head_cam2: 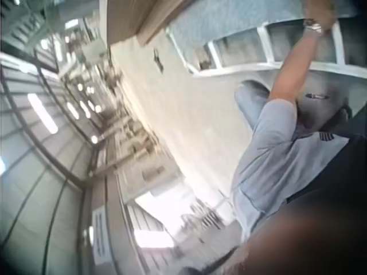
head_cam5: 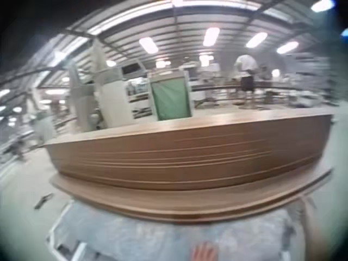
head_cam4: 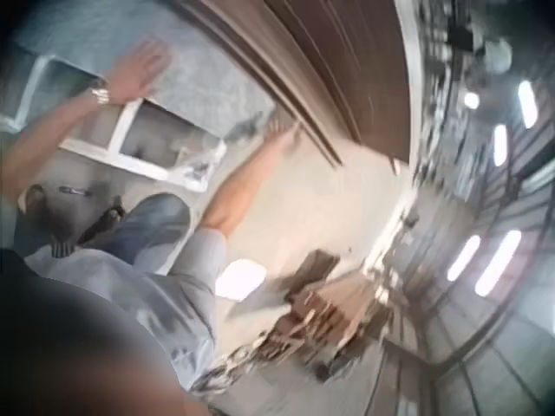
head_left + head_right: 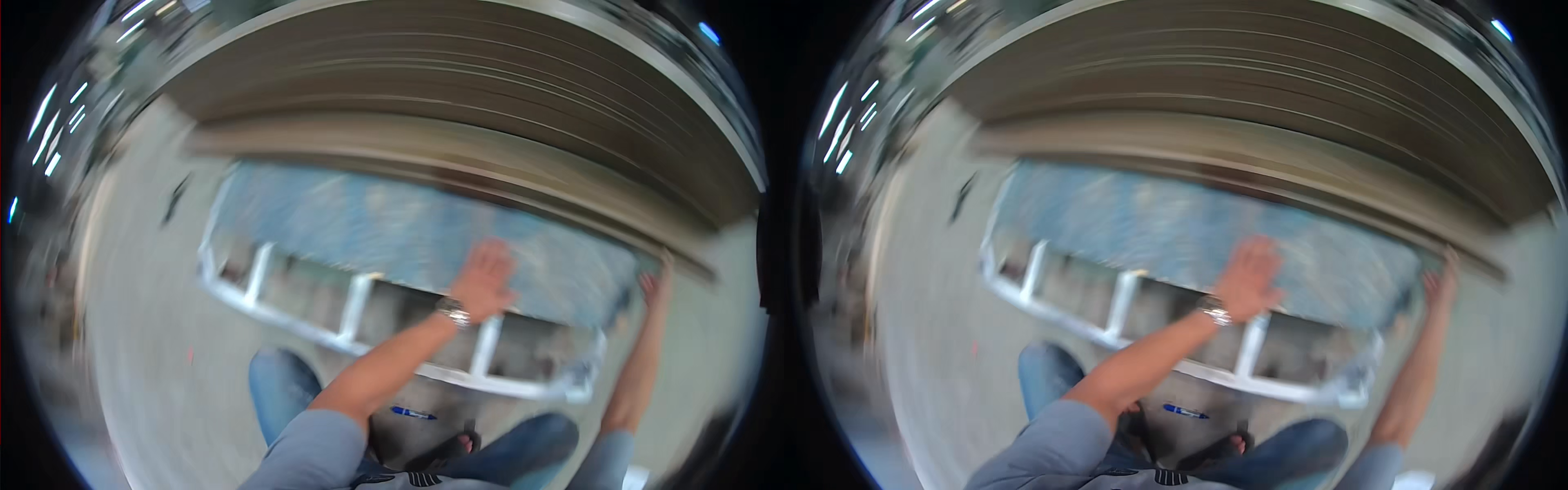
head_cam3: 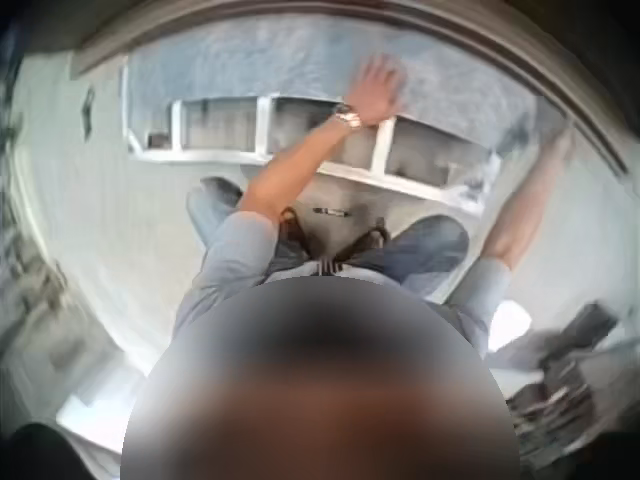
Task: Sort wooden furniture boards, apply identification tape, and mark them with a pen.
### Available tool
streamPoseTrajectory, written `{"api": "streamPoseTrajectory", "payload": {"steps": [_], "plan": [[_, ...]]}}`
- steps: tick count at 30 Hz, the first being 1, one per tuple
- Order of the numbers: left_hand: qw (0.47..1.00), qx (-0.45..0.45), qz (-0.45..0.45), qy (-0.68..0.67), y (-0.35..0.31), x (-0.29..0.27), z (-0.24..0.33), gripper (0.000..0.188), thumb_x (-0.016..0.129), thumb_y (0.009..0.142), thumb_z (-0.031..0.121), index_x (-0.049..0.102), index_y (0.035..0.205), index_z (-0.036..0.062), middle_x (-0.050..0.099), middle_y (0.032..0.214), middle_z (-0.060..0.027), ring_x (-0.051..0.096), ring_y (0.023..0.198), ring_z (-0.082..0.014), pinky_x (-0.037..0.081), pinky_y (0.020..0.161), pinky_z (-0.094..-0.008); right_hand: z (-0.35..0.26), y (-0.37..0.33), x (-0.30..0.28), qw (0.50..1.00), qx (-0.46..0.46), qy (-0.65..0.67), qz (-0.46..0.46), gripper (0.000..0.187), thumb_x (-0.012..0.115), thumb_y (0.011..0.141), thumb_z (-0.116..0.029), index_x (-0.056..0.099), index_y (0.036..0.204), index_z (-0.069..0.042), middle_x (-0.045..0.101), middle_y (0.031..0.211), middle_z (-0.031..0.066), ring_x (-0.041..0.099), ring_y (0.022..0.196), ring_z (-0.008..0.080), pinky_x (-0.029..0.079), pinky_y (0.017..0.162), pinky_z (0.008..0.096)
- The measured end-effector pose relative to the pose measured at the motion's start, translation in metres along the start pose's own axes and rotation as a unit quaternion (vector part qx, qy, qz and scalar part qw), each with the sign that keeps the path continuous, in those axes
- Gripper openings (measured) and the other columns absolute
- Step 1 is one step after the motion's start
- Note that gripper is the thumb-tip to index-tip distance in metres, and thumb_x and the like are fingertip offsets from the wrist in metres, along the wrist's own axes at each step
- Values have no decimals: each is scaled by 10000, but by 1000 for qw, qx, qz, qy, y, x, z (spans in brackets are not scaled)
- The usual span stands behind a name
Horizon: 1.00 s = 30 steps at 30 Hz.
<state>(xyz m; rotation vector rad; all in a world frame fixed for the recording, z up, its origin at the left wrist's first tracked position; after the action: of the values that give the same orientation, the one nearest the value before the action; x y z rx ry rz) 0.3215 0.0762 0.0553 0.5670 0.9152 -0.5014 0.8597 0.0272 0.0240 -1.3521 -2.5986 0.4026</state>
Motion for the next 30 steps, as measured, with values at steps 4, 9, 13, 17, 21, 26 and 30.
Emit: {"api": "streamPoseTrajectory", "payload": {"steps": [4,9,13,17,21,26,30], "plan": [[998,0,21,55,5,-16,10,662,597,907,461,500,1404,35,328,1577,-239,215,1496,-439,157,1230,-562,-40,71,15,991,66,119,0,764,810,768,-620,554,1383,-248,573,1272,124,496,744,189,406,544,292],[998,-19,22,61,-10,-13,-1,642,575,927,462,497,1410,45,317,1587,-228,213,1499,-427,162,1228,-557,-43,78,56,996,22,85,29,723,807,727,-681,612,1128,-112,553,723,78,469,500,155,382,432,253],[996,-28,4,86,-9,-14,-2,645,570,932,471,494,1417,52,305,1594,-225,212,1501,-418,165,1228,-557,-27,39,52,997,67,9,39,687,790,675,-751,596,949,-152,469,541,12,319,318,125,279,331,238],[997,-14,4,75,-3,-4,1,644,564,939,475,496,1420,52,303,1593,-226,214,1500,-415,172,1224,-558,-24,12,6,991,88,-10,97,728,810,592,-791,616,943,-184,514,652,8,409,419,109,253,395,235],[997,-15,-1,78,-1,-13,5,639,563,946,471,503,1414,39,316,1585,-239,220,1497,-424,170,1223,-560,-53,-3,-29,881,-78,-411,220,889,798,716,-685,571,1170,45,642,1059,168,635,881,277,481,753,466],[995,-14,11,94,-15,-16,-4,638,562,953,478,517,1403,28,333,1574,-246,241,1488,-430,173,1224,-553,-83,-138,188,672,-502,-491,-235,959,846,696,-427,451,1483,-45,560,1405,250,506,1317,430,399,1108,449],[997,5,33,64,-5,-8,1,634,564,952,482,529,1393,28,344,1570,-238,249,1485,-423,177,1225,-545,-59,-172,294,512,-502,-616,-325,1339,921,429,-423,300,1588,-170,368,1556,241,345,1426,442,248,1178,587]]}}
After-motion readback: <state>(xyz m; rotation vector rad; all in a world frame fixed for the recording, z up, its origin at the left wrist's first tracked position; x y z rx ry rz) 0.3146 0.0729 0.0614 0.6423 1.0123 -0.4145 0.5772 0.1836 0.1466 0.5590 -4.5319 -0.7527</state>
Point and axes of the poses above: each hand's wrist, its own y-axis towards the middle knuckle, its own x-axis out of the palm, z = x × y, the point moved 1 cm from there along y, towards the middle knuckle
